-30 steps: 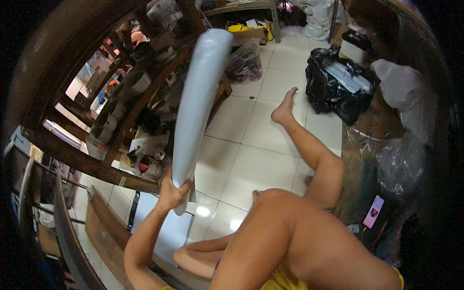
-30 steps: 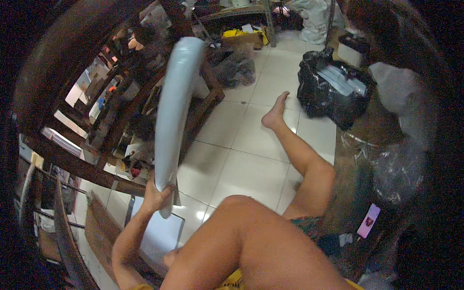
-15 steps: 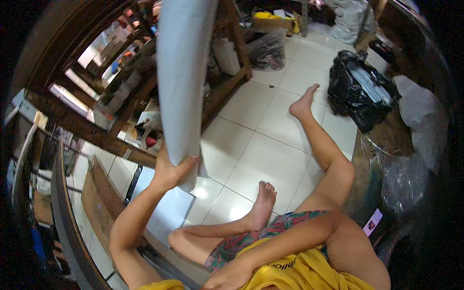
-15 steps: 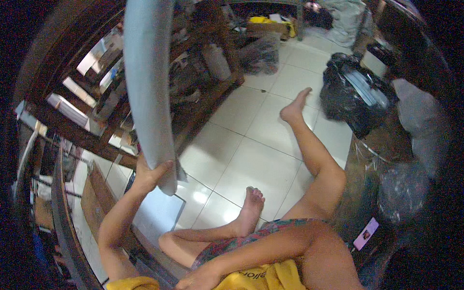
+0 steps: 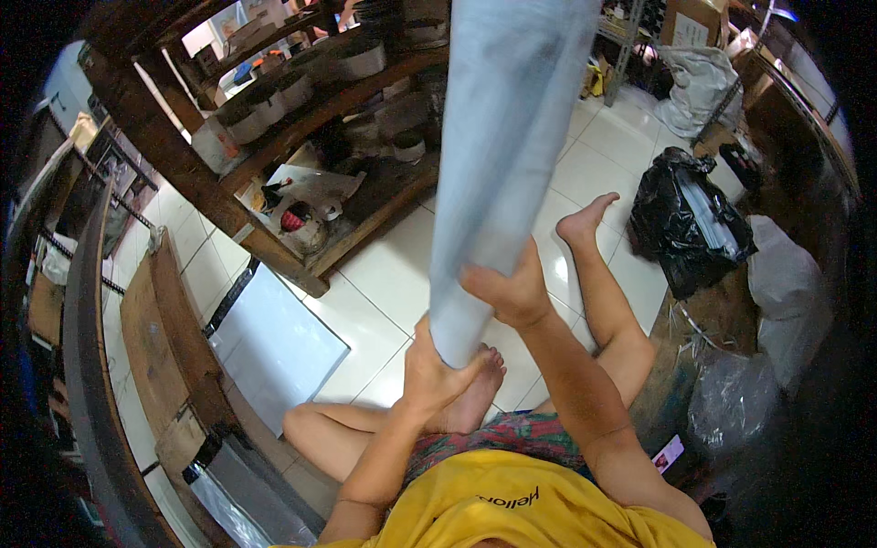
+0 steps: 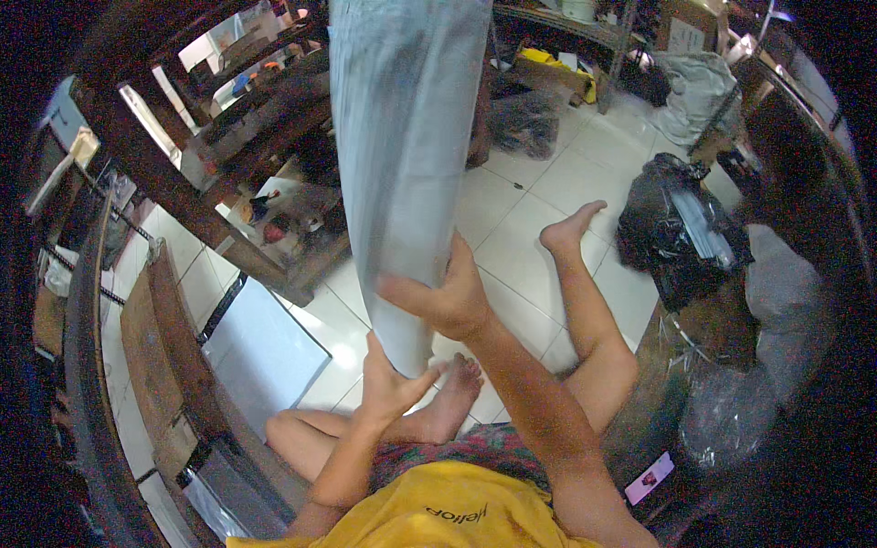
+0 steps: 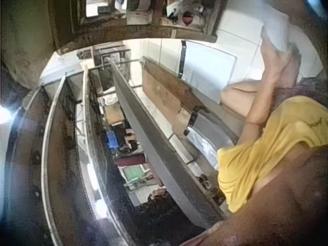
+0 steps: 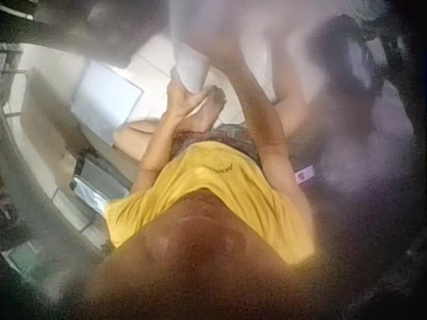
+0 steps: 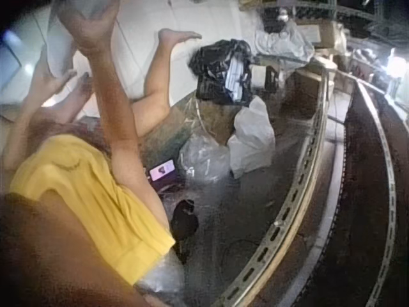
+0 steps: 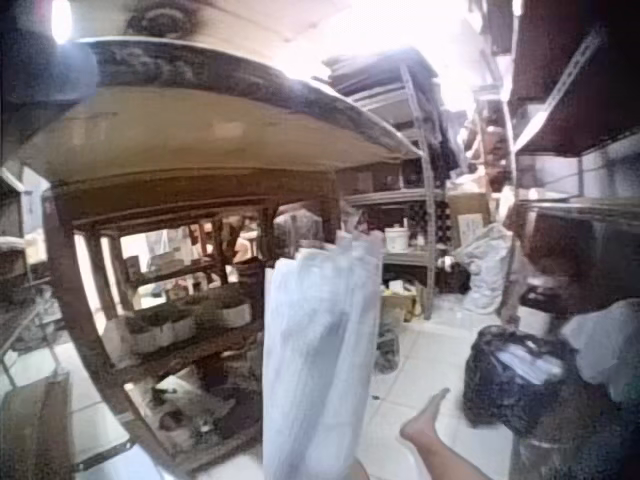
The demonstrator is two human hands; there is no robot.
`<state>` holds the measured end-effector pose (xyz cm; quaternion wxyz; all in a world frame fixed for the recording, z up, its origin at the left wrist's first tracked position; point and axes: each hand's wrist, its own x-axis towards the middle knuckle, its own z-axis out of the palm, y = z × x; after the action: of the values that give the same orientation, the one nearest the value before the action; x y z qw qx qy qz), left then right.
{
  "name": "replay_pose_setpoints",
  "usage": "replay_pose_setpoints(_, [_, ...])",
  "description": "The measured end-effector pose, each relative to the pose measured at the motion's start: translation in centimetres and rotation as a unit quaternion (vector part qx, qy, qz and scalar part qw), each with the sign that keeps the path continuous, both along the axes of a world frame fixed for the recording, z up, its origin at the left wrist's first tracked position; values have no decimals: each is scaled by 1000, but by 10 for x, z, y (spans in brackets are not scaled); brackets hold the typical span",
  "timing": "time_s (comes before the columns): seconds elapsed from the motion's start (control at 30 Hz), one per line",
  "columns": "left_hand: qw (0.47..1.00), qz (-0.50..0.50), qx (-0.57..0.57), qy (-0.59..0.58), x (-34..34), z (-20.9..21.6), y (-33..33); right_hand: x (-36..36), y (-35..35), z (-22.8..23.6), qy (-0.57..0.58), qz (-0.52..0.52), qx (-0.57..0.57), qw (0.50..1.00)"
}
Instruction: The person sits on the floor and repeatedly unrolls a large white sheet of material, smooths it flat, then rolls it back up into a cylinder. This cycle is performed multiple times on the same sheet.
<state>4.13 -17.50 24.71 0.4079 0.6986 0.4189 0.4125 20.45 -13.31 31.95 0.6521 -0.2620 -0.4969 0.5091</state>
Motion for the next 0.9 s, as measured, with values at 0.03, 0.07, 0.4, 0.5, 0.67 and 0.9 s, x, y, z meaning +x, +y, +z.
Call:
replay_pose_setpoints(0.03, [997,-80,-7,-20,3,4,2,14,-4,0,25,94,24,995])
replay_pose_setpoints(0.07, [989,-137,48,29,-2,5,3,12,-1,-2,60,207,34,976])
replay_pose_setpoints(0.4, [996,-49,-69,31,-13,29,15,6,-5,28,-87,-23,25,996])
replay_pose_setpoints(0.5, [938,-339,-30,-61,-25,25,21,2,-5,36,133,283,170,935])
replay_pose_setpoints(0.67, [926,-371,56,-48,-22,-4,-3,5,-3,62,159,400,187,883])
replay_pose_setpoints(0.9, [940,-306,-149,21,-32,34,15,18,6,42,193,313,182,912])
